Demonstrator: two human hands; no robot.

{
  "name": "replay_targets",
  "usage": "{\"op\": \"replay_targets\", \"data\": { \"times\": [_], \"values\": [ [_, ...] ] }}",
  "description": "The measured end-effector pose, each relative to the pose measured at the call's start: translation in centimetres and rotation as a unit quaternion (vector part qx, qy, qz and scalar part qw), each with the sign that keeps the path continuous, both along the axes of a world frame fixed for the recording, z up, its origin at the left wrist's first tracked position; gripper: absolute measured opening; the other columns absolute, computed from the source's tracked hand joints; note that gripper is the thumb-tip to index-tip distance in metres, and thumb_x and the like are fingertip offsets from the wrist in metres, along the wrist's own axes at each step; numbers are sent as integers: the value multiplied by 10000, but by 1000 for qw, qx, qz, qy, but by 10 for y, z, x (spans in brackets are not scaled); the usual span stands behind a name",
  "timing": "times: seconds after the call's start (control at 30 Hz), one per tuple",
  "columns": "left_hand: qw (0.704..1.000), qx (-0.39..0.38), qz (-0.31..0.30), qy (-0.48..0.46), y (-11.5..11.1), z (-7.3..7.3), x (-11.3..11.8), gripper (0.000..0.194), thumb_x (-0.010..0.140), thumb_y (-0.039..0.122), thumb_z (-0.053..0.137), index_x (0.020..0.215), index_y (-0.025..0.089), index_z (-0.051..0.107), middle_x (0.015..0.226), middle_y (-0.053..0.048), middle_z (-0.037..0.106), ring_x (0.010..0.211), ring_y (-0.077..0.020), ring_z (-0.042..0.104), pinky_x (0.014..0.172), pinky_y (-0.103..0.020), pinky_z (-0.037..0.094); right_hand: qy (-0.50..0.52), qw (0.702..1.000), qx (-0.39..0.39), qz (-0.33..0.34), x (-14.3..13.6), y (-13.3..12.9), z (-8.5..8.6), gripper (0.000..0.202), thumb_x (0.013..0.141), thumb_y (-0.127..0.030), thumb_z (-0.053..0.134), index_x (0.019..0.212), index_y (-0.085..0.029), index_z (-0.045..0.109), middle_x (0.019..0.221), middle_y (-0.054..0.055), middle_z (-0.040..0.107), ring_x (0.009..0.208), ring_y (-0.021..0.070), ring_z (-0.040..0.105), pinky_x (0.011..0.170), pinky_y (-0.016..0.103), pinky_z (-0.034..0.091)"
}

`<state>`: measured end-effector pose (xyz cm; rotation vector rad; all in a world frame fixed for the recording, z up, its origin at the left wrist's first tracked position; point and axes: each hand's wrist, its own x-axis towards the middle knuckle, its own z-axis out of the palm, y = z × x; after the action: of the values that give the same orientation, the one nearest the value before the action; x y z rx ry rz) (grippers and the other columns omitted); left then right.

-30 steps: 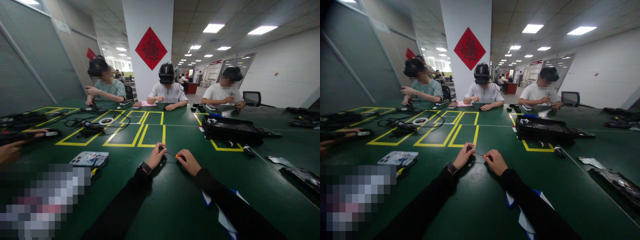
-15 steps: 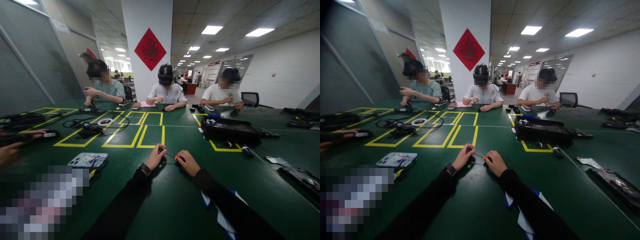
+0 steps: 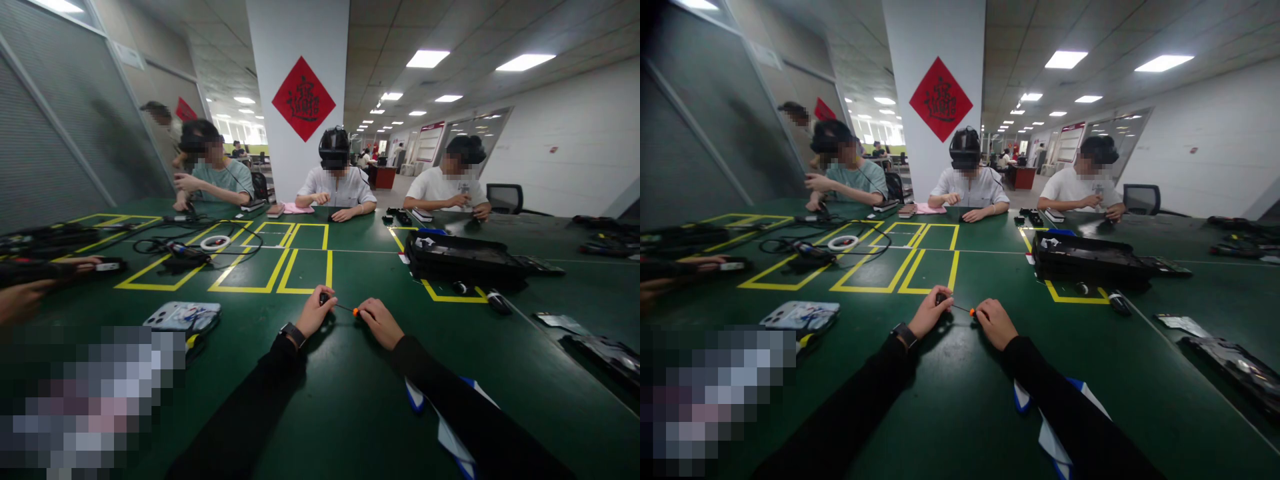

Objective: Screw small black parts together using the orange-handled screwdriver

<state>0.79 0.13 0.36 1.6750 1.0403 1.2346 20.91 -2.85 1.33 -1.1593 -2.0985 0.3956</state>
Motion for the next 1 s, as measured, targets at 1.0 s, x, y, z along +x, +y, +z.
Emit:
{"op": "replay_targets", "data": {
  "times": [1.0],
  "values": [
    [999, 37, 9, 29, -2, 5, 1, 330, 678, 351, 610, 923, 169, 484, 742, 12, 552, 687, -107, 523, 710, -254, 403, 42, 998, -5, -37, 5, 1, -6, 123, 743, -247, 542, 842, -180, 570, 827, 27, 580, 778, 147, 531, 732, 291, 421]
  ]
}}
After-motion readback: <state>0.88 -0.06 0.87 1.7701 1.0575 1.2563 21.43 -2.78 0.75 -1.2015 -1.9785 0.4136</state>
